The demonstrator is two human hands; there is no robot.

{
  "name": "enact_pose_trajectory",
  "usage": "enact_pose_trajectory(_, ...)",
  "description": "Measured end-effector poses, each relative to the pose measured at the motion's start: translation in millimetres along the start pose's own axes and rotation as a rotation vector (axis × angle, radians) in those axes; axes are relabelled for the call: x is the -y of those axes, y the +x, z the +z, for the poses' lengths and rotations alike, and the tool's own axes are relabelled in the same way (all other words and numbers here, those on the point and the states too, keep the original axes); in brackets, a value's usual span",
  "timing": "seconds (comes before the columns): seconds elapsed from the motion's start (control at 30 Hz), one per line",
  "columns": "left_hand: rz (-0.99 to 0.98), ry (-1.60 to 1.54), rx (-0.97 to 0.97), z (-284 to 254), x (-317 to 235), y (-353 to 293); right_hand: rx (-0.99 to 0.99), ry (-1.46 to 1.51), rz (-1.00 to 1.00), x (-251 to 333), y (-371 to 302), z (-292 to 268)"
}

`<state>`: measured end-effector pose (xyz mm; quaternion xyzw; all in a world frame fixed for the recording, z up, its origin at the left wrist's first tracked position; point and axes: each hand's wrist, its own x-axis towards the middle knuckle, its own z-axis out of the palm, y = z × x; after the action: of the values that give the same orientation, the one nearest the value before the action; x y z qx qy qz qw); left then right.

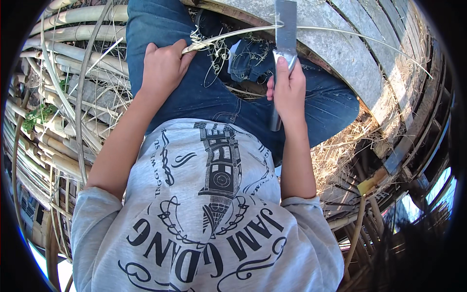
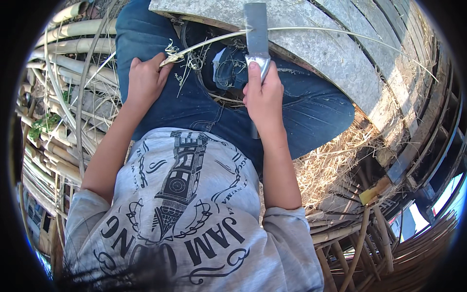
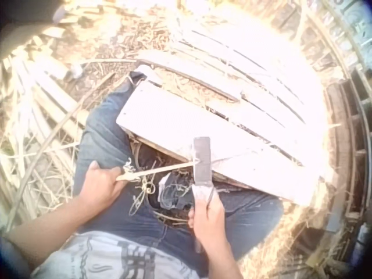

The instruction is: The person shaves and scrapes a bamboo strip using a knife.

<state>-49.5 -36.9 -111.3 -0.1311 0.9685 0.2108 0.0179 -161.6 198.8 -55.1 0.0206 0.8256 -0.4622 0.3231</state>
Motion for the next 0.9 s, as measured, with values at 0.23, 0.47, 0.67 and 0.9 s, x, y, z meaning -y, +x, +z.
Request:
enact_pose_trajectory(0.23,-0.026,-0.008,-0.008,-0.3,0.7,-0.9,-0.075,0.251,0.035,2.2,15.3,-20.3)
enact_pose_trajectory(0.47,-0.034,-0.012,0.003,0.0,3.4,-0.7,0.021,0.009,-0.055,2.9,6.9,8.9)
enact_pose_trajectory(0.67,-0.028,-0.016,-0.030,2.4,-1.4,1.9,-0.128,0.194,-0.013,7.5,21.9,-19.0)
enact_pose_trajectory(0.9,-0.045,-0.012,-0.026,2.2,3.1,-1.6,0.105,0.006,0.053,14.9,9.7,-5.2)
